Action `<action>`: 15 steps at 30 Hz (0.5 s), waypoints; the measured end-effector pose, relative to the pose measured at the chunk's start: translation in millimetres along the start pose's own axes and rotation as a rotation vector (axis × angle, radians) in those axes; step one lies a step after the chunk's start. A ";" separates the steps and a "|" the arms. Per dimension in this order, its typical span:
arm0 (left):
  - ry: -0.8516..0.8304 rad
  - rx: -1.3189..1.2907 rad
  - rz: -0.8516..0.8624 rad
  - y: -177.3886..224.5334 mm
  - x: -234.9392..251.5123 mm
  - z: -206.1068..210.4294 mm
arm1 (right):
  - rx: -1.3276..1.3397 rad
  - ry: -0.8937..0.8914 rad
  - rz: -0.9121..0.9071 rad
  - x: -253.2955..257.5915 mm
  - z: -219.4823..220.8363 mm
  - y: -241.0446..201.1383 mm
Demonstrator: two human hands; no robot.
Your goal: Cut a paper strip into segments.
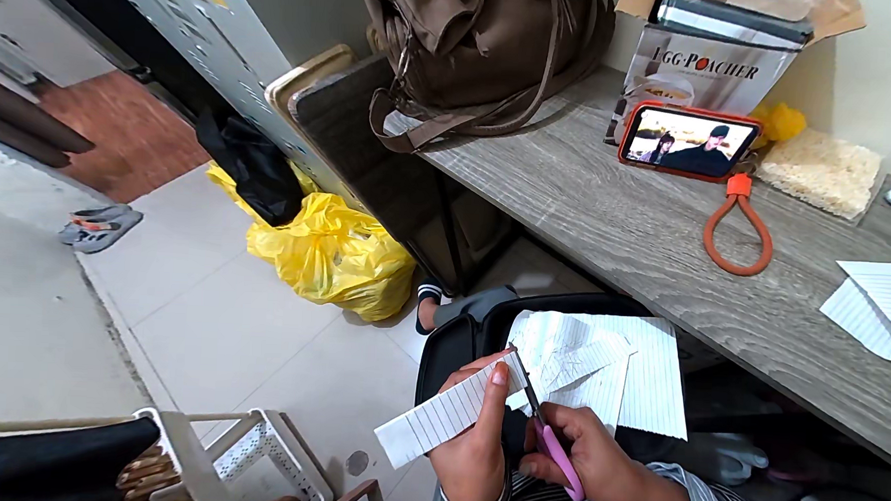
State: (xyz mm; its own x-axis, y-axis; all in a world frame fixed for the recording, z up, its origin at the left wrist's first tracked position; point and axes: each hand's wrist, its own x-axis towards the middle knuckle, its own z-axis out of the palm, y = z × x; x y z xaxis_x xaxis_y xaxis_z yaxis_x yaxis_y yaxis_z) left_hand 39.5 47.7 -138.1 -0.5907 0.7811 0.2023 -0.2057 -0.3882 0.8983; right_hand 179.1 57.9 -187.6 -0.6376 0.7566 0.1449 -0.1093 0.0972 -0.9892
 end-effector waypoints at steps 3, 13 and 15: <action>0.003 0.005 -0.006 0.1 0.0 0.4 | 0.004 -0.001 0.001 0.1 -0.1 0.0; -0.002 -0.001 0.007 -0.2 0.9 0.5 | 0.004 0.003 0.005 1.0 0.4 -1.2; -0.006 0.000 0.006 -0.2 1.1 0.6 | 0.005 0.003 0.007 1.2 0.2 -1.2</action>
State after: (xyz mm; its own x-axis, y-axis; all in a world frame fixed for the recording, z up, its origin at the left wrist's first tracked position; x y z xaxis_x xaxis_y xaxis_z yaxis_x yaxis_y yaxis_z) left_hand 39.4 48.9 -137.8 -0.5875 0.7814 0.2103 -0.2016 -0.3930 0.8972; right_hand 178.3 58.6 -186.3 -0.6364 0.7589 0.1379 -0.1086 0.0888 -0.9901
